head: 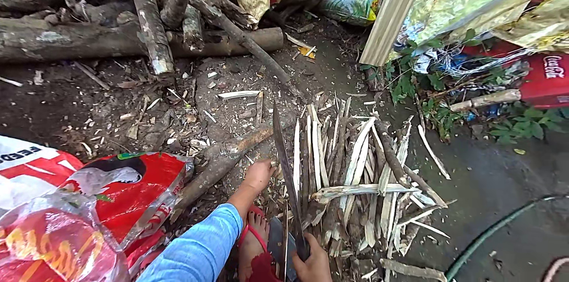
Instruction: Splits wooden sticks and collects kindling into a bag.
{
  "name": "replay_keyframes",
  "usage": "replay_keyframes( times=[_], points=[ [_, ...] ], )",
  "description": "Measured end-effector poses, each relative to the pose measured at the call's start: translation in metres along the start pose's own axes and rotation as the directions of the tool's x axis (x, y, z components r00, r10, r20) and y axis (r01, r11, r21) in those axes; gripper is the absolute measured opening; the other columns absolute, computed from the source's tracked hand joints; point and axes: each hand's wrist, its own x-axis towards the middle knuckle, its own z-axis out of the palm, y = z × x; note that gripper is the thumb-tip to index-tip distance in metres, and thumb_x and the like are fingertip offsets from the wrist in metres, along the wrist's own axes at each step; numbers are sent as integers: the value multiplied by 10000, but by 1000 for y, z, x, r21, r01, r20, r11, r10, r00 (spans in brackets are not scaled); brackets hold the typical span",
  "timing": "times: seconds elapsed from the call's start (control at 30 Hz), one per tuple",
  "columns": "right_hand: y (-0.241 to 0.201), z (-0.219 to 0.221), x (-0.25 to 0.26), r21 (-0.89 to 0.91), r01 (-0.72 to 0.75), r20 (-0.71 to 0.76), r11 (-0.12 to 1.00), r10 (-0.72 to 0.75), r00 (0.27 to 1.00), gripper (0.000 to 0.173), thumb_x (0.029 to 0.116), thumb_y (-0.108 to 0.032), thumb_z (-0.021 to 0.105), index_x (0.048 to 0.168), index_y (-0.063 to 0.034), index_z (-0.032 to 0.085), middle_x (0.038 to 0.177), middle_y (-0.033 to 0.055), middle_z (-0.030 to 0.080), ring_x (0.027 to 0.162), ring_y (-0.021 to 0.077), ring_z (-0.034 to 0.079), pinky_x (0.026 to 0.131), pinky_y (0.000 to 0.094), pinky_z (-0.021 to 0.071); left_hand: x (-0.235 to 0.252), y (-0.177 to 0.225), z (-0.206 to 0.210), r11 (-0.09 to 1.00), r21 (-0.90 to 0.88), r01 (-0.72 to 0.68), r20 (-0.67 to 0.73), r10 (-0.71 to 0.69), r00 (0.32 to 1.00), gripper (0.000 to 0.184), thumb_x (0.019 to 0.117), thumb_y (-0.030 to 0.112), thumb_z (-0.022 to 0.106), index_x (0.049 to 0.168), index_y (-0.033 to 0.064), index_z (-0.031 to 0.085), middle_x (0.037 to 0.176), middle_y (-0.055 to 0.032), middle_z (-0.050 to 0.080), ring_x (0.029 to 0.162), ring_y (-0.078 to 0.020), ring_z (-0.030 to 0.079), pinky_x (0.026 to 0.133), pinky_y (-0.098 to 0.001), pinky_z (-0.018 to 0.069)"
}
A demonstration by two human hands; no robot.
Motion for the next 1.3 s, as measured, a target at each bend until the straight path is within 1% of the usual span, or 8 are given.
replay_keyframes(
  times=[0.27,0.47,0.6,0.77,0.87,1.1,1.2,1.3],
  points=[
    [5,0,14,-102,-141,125,985,153,980,440,833,-110,726,1208,102,635,856,244,700,795,389,701,764,573,556,4,6,0,999,51,-10,55,7,998,362,1090,157,478,1316,-97,602,1365,-281,605,1306,-395,585,1131,-507,426],
    [1,-6,10,-107,-80,69,991,88,994,460,822,-99,730,1206,135,635,857,268,704,790,414,708,762,587,561,-8,24,-19,992,124,-37,29,34,999,337,1087,115,459,1311,-86,611,1353,-277,614,1286,-405,598,1110,-516,442],
    [4,-4,14,-121,-178,158,976,196,968,481,847,-109,711,1269,99,612,921,262,709,862,401,711,818,576,558,-1,8,-3,989,150,-23,75,11,997,384,1102,168,452,1397,-46,573,1403,-258,594,1309,-408,585,1115,-544,439],
    [-2,-8,5,-61,-123,89,991,128,988,466,816,-84,718,1214,137,620,828,251,687,749,372,688,731,552,557,-8,27,-19,982,179,-69,40,63,997,345,1095,146,458,1310,-75,614,1355,-272,616,1269,-421,608,1082,-546,461],
    [0,-2,8,-85,-203,149,975,214,965,475,837,-93,712,1254,112,609,899,261,701,835,391,703,797,569,557,-4,11,-3,982,185,-27,99,9,995,372,1103,181,455,1341,-67,597,1383,-275,596,1287,-430,591,1090,-572,449],
    [4,1,8,-43,-185,138,982,189,972,443,825,-83,714,1214,110,626,855,247,692,786,373,693,757,555,555,-4,17,-7,980,198,-30,73,15,997,365,1102,168,448,1340,-60,603,1377,-265,609,1295,-409,594,1100,-542,447],
    [5,3,17,-91,-212,172,973,225,959,460,842,-102,708,1251,87,620,909,251,706,848,384,705,803,568,552,0,-4,1,993,121,-11,67,3,998,378,1071,190,546,1360,-49,595,1381,-257,609,1305,-401,588,1115,-539,441],
    [8,0,16,-30,-171,122,985,173,977,445,814,-89,712,1211,94,633,837,221,688,754,344,683,731,539,554,-13,-9,-12,997,5,81,42,-81,996,643,989,196,699,1543,16,427,1510,-231,514,1388,-384,523,1169,-531,405]
  ],
)
